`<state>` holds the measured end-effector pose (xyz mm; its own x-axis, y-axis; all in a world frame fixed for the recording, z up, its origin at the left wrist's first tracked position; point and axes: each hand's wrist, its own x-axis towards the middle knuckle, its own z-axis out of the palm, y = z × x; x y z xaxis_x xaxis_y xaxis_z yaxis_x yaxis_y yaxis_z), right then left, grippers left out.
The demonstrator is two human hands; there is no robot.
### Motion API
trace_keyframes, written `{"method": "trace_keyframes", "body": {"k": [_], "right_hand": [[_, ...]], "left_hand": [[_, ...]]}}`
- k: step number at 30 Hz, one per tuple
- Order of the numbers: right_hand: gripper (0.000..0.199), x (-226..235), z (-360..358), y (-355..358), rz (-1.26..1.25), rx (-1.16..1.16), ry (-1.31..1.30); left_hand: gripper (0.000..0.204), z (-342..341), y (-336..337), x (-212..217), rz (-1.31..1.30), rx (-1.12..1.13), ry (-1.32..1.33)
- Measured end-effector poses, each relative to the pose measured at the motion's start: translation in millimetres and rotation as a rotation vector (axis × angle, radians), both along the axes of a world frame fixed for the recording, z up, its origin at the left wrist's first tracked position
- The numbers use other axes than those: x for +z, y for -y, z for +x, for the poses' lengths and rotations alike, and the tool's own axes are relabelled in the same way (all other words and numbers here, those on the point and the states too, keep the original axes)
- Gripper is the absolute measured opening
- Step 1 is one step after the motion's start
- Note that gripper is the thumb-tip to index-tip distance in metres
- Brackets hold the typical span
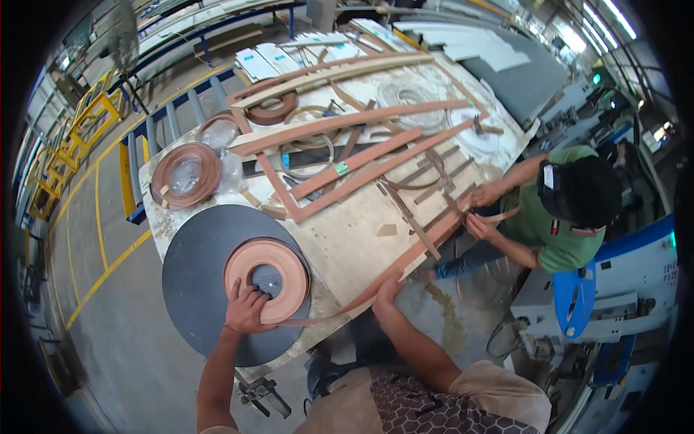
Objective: Preparing and unrolling edge banding strips on a workbench in a furniture factory.
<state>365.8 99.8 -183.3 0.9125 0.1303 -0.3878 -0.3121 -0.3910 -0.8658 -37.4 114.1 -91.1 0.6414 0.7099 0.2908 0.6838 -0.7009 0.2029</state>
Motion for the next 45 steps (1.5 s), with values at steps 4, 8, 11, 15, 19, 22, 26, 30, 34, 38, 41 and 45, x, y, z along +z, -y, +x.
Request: {"method": "trace_keyframes", "body": {"k": [4,8,11,15,19,22,26,30,34,38,41,45], "right_hand": [[0.065,12,-7,-16,-0.165,-0.086,0.048],[0.045,-36,9,-17,0.172,-0.117,0.018],[0.051,-116,25,-41,-0.326,-0.063,-0.103],[0.043,-169,165,-5,-0.232,0.211,0.312],[0.032,-154,62,-17,-0.121,0.342,0.493],[0.032,-112,6,-32,-0.017,0.537,0.525],[0.032,-73,-23,-49,0.127,0.667,0.583],[0.033,-45,-69,-76,0.279,0.821,0.621],[0.034,-41,-114,-97,0.421,0.948,0.637],[0.035,-58,-150,-96,0.521,1.098,0.654],[0.036,-70,-177,-112,0.615,1.162,0.668],[0.037,-82,-159,-98,0.657,1.142,0.708]], "left_hand": [[0.076,-1,-2,-1,-0.002,0.009,0.029],[0.079,-13,-3,1,-0.025,-0.024,-0.006],[0.081,-15,1,-5,-0.134,-0.03,-0.007],[0.083,-11,-2,-32,0.157,-0.113,0.312],[0.082,-16,16,1,-0.064,-0.102,0.013],[0.085,-16,20,6,-0.076,-0.064,-0.131],[0.088,5,8,3,-0.071,-0.004,-0.288],[0.095,21,1,-6,-0.065,0.085,-0.468],[0.109,26,-2,-2,-0.169,0.109,-0.616],[0.108,23,9,-9,-0.129,0.12,-0.605],[0.106,16,0,-4,-0.108,0.1,-0.617],[0.099,35,-13,-10,-0.098,0.069,-0.604]]}}
